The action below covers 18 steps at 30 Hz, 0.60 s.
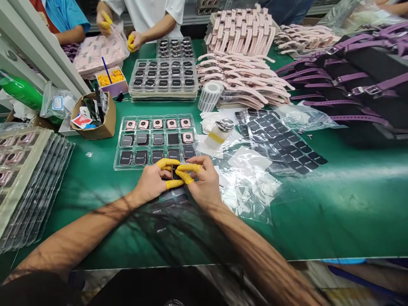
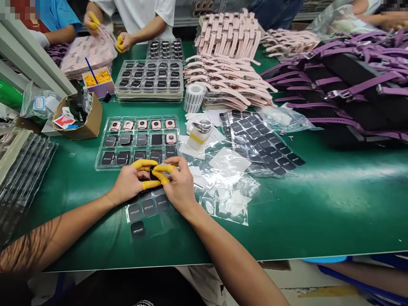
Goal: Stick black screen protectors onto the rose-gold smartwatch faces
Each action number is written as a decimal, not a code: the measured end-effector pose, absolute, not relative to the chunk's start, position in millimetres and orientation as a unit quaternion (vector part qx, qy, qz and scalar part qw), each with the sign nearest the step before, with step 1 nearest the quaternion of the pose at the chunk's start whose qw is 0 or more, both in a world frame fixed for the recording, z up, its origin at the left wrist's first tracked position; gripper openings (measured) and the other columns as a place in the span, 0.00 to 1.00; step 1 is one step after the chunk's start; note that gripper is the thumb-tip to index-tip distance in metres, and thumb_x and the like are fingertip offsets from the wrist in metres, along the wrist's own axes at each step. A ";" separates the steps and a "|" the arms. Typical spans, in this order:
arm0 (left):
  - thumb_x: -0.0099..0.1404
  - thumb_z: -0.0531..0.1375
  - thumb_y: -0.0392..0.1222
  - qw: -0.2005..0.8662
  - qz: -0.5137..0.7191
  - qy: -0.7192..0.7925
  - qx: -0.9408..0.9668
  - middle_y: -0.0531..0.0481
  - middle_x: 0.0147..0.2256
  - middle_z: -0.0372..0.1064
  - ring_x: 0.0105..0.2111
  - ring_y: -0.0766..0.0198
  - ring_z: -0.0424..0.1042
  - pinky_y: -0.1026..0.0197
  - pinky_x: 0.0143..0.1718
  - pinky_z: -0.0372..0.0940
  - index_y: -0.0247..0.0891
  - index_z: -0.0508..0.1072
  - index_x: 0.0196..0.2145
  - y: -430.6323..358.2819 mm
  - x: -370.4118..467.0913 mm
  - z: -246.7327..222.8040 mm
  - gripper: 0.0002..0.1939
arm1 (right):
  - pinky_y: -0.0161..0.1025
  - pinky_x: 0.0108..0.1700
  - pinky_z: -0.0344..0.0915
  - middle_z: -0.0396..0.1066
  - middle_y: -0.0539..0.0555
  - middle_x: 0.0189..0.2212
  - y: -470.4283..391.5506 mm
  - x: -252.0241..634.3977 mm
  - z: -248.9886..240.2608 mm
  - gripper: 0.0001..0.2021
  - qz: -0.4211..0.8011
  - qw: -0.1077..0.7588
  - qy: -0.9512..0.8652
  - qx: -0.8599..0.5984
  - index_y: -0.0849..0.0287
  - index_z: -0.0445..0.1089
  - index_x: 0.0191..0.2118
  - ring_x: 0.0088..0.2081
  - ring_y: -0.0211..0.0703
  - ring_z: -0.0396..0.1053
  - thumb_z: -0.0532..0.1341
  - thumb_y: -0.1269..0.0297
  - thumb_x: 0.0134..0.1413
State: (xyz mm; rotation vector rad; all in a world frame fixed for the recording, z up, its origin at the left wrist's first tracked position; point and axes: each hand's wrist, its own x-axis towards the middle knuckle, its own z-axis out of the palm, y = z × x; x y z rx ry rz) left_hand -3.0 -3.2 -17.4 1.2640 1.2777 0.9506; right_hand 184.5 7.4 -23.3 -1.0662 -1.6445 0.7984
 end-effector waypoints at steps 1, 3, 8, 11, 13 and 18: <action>0.47 0.79 0.45 0.542 0.405 0.532 0.509 0.49 0.38 0.79 0.33 0.61 0.80 0.56 0.44 0.77 0.41 0.77 0.50 -2.3 -2.9 -16.1 0.32 | 0.44 0.35 0.73 0.74 0.54 0.39 7.1 193.9 -20.5 0.05 0.339 0.493 -0.668 -0.442 0.50 0.79 0.37 0.40 0.46 0.74 0.66 0.58 0.63; 0.45 0.80 0.42 0.564 0.420 0.530 0.473 0.50 0.37 0.79 0.33 0.63 0.80 0.57 0.45 0.77 0.40 0.76 0.49 0.0 -3.1 -14.1 0.34 | 0.43 0.29 0.69 0.73 0.52 0.36 8.4 222.4 -17.2 0.08 0.356 0.505 -0.626 -0.475 0.48 0.76 0.44 0.30 0.42 0.69 0.63 0.54 0.66; 0.45 0.79 0.39 0.576 0.433 0.509 0.470 0.50 0.37 0.78 0.33 0.65 0.78 0.56 0.45 0.78 0.39 0.76 0.49 5.8 -5.7 -16.2 0.33 | 0.53 0.37 0.66 0.73 0.60 0.38 18.2 297.7 -23.6 0.12 0.123 0.422 -0.633 -0.637 0.49 0.78 0.43 0.35 0.51 0.68 0.68 0.49 0.59; 0.47 0.79 0.40 0.579 0.430 0.501 0.477 0.50 0.37 0.78 0.33 0.64 0.78 0.55 0.44 0.78 0.40 0.77 0.50 6.8 -6.5 -19.4 0.33 | 0.60 0.48 0.64 0.74 0.66 0.49 21.9 304.5 -29.0 0.09 0.021 0.324 -0.757 -0.567 0.49 0.80 0.42 0.49 0.62 0.68 0.68 0.53 0.61; 0.46 0.79 0.39 0.586 0.430 0.500 0.472 0.49 0.37 0.78 0.33 0.63 0.78 0.55 0.43 0.78 0.40 0.77 0.51 6.3 -6.0 -20.4 0.33 | 0.62 0.50 0.61 0.75 0.65 0.55 23.1 292.3 -29.5 0.06 0.016 0.274 -0.821 -0.501 0.49 0.80 0.40 0.56 0.65 0.66 0.67 0.56 0.63; 0.45 0.78 0.38 0.591 0.422 0.501 0.471 0.50 0.33 0.79 0.32 0.62 0.79 0.56 0.40 0.76 0.37 0.77 0.51 4.6 -4.8 -22.1 0.34 | 0.55 0.50 0.58 0.80 0.57 0.42 29.1 235.9 -18.9 0.07 0.117 0.313 -0.853 -0.401 0.52 0.74 0.36 0.49 0.55 0.70 0.64 0.58 0.67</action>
